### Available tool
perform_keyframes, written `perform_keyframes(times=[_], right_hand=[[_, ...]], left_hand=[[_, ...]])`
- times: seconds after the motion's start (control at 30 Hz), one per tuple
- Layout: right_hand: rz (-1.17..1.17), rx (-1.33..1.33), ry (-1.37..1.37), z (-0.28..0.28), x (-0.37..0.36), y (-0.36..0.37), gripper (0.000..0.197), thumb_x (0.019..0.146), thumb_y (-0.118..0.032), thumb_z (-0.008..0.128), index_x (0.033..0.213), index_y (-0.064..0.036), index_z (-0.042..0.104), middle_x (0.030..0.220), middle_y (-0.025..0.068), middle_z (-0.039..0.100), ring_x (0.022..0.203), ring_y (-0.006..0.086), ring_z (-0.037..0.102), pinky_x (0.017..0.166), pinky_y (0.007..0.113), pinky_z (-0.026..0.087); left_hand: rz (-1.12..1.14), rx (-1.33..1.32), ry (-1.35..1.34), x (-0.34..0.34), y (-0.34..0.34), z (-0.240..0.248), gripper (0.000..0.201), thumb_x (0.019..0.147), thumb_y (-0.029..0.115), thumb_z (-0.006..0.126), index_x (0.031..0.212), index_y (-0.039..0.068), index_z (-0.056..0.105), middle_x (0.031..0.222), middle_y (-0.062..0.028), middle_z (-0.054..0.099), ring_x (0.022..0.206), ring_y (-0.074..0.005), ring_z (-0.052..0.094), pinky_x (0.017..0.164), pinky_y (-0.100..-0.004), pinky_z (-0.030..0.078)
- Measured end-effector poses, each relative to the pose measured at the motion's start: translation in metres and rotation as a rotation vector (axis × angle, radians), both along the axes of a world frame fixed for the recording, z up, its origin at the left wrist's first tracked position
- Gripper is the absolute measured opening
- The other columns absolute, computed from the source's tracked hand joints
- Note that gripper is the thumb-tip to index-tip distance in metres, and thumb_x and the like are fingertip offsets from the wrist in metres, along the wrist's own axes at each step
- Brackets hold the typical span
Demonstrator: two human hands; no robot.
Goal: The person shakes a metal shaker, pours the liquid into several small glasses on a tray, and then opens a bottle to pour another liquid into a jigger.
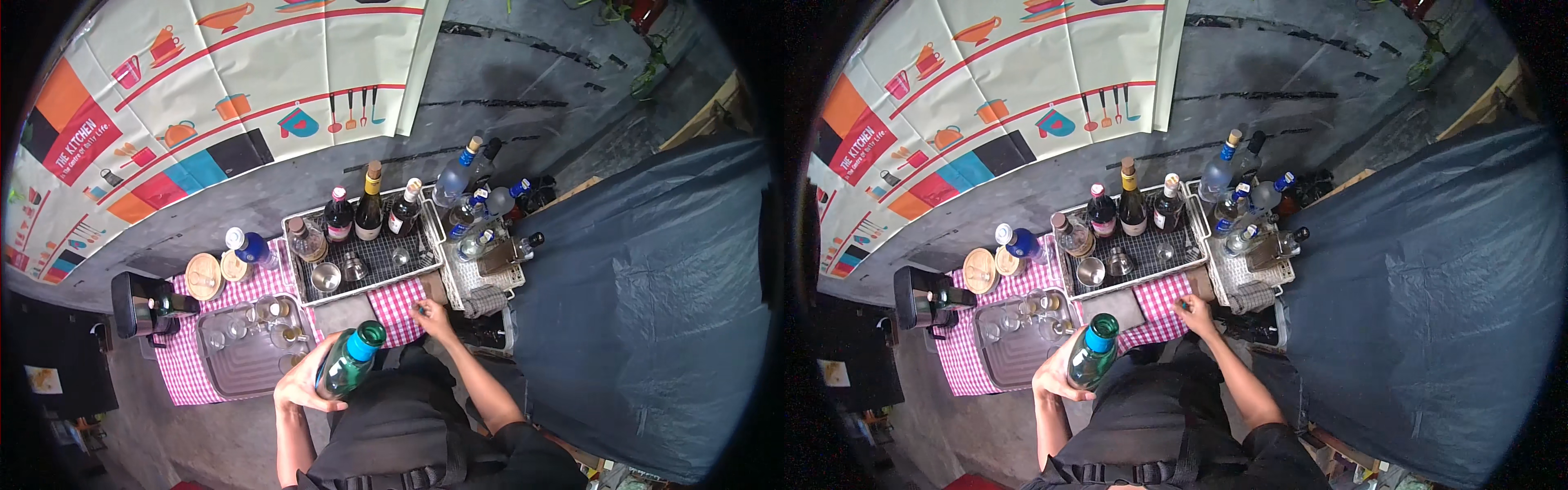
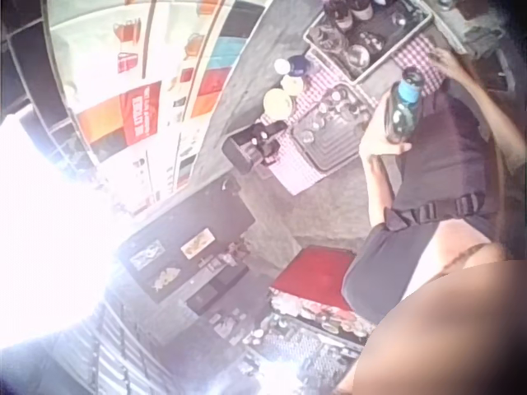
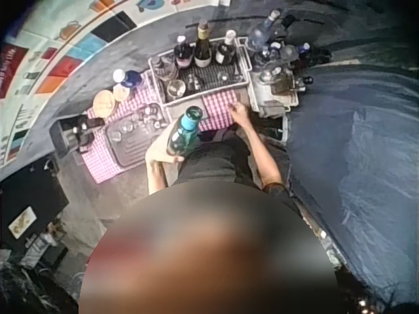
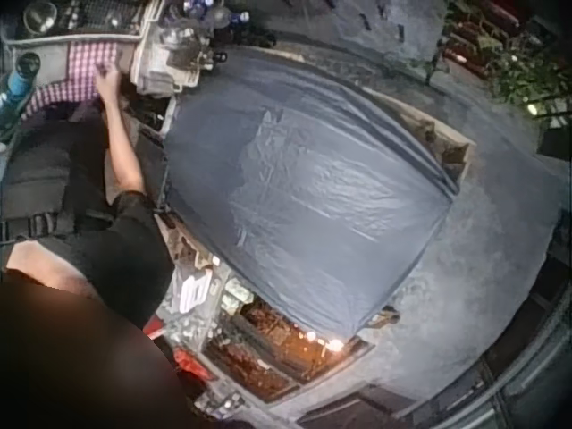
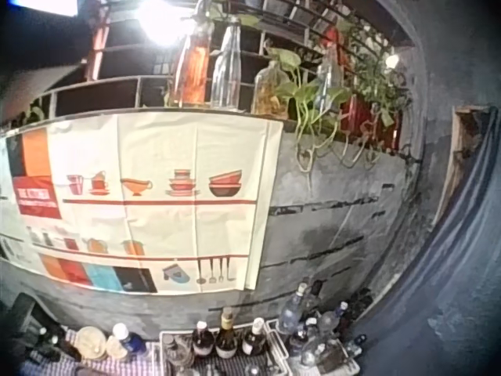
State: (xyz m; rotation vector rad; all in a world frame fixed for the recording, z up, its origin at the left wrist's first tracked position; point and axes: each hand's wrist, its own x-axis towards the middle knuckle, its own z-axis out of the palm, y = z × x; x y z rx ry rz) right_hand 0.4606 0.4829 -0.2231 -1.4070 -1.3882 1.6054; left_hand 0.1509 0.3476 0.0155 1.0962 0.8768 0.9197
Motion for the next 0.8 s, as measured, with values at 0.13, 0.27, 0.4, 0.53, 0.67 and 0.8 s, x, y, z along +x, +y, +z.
perform_keyframes(times=[0.13,0.27,0.4,0.53,0.67,0.8], right_hand=[[0.031,0.166,-0.182,-0.037,-0.003,0.006,0.038,0.079,-0.003,0.086,0.107,0.0037,0.062,0.091,0.0068,0.070,0.075,0.0080,0.065,0.067,0.026,0.055],[0.094,0.560,-0.431,-0.027,-0.026,0.024,0.045,0.073,-0.016,0.090,0.106,-0.0002,0.065,0.090,0.0105,0.068,0.077,0.0227,0.067,0.071,0.036,0.055],[0.107,0.556,-0.561,-0.025,-0.022,0.027,0.050,0.071,-0.025,0.090,0.110,-0.0049,0.066,0.110,0.0127,0.061,0.100,0.0366,0.062,0.085,0.043,0.052],[0.059,0.665,-0.427,-0.007,-0.017,0.024,0.056,0.073,-0.024,0.089,0.117,-0.0035,0.061,0.112,0.0148,0.060,0.102,0.0358,0.062,0.087,0.044,0.052],[-0.026,0.715,-0.391,0.033,-0.021,0.052,0.046,0.079,-0.015,0.083,0.117,-0.0014,0.060,0.112,0.0172,0.060,0.103,0.0360,0.062,0.088,0.044,0.052],[0.162,0.763,-0.554,0.078,-0.049,0.110,0.057,0.074,-0.018,0.086,0.121,-0.0018,0.058,0.121,0.0180,0.058,0.114,0.0389,0.055,0.098,0.047,0.045]], left_hand=[[0.071,-0.052,0.043,-0.006,-0.012,-0.001,0.124,0.047,0.020,0.092,0.153,-0.004,0.031,0.137,-0.0108,0.050,0.128,-0.0229,0.047,0.111,-0.0364,0.035],[0.194,-0.115,0.020,-0.005,-0.028,-0.007,0.120,0.048,0.016,0.091,0.152,-0.003,0.036,0.141,-0.0120,0.050,0.134,-0.0239,0.045,0.114,-0.0358,0.031],[0.252,-0.215,-0.018,0.002,-0.033,-0.016,0.121,0.047,0.016,0.091,0.152,-0.003,0.034,0.141,-0.0118,0.050,0.133,-0.0238,0.045,0.114,-0.0360,0.032],[0.351,-0.239,0.001,0.015,-0.031,0.000,0.118,0.045,0.015,0.092,0.148,-0.001,0.038,0.134,-0.0101,0.054,0.124,-0.0226,0.051,0.108,-0.0365,0.037],[0.458,-0.311,-0.012,0.029,-0.043,-0.004,0.126,0.046,0.019,0.092,0.154,-0.003,0.031,0.144,-0.0114,0.048,0.134,-0.0235,0.045,0.114,-0.0357,0.031],[0.545,-0.309,0.004,0.045,-0.046,-0.002,0.126,0.046,0.018,0.093,0.155,-0.001,0.031,0.143,-0.0101,0.049,0.134,-0.0231,0.045,0.113,-0.0355,0.032]])
